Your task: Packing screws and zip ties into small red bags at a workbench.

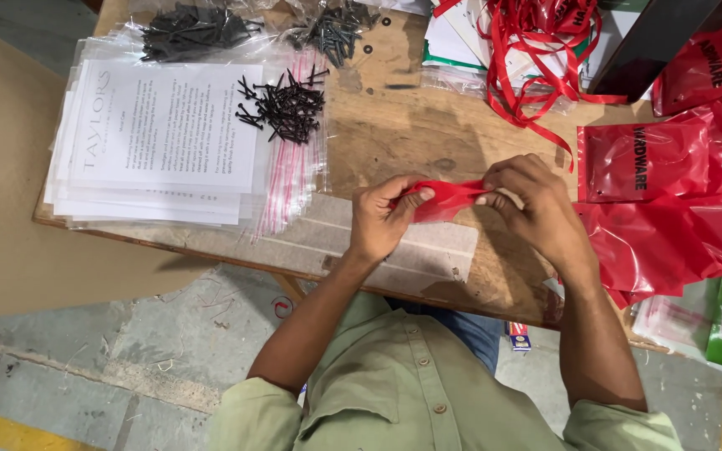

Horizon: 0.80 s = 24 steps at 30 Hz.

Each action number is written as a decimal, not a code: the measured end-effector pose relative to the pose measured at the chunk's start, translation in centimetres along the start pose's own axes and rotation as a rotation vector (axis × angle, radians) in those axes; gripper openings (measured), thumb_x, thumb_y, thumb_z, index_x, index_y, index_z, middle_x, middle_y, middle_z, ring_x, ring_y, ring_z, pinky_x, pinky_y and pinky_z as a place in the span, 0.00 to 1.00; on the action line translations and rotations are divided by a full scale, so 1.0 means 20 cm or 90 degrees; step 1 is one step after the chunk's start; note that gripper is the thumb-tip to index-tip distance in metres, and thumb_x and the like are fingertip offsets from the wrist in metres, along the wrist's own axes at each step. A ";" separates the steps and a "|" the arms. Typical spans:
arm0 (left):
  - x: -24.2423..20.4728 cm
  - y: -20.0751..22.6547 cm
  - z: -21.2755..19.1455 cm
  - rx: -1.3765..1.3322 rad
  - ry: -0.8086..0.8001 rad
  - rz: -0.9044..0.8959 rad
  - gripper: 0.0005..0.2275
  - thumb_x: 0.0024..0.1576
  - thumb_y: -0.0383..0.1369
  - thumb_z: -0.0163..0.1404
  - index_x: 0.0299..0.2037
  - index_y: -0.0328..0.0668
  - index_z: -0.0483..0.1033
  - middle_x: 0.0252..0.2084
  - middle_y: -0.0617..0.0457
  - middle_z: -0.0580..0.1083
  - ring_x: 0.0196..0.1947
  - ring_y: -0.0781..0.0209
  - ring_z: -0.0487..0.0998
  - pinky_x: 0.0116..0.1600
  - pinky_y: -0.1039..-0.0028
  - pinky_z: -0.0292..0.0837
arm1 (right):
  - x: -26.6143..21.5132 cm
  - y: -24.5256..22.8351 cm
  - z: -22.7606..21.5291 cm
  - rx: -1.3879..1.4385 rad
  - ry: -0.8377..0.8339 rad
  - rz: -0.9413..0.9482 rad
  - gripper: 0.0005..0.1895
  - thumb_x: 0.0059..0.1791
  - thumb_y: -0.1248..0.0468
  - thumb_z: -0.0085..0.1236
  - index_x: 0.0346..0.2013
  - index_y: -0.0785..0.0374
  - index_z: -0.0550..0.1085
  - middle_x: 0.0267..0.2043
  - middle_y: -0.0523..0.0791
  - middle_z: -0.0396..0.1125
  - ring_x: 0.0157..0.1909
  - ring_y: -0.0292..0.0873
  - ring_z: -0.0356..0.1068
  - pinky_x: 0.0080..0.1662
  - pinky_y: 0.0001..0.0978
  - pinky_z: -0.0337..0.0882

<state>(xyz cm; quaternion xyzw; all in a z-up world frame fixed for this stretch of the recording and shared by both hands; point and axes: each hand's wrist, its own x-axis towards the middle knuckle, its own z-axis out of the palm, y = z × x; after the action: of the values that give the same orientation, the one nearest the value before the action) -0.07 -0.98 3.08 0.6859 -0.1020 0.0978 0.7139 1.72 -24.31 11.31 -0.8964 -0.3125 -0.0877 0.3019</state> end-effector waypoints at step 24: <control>-0.06 -0.13 0.00 -0.218 -0.213 -0.142 0.11 0.63 0.30 0.59 0.51 0.32 0.79 0.46 0.55 0.79 0.46 0.68 0.77 0.52 0.74 0.76 | -0.07 -0.04 0.09 0.645 0.099 0.279 0.25 0.41 0.59 0.66 0.49 0.57 0.67 0.52 0.39 0.73 0.53 0.30 0.75 0.43 0.23 0.77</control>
<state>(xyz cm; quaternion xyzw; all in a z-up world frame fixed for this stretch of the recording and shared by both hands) -0.51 -1.13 0.26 0.5688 -0.1574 -0.1153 0.7990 0.07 -23.50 9.72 -0.6740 -0.0990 0.0723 0.7285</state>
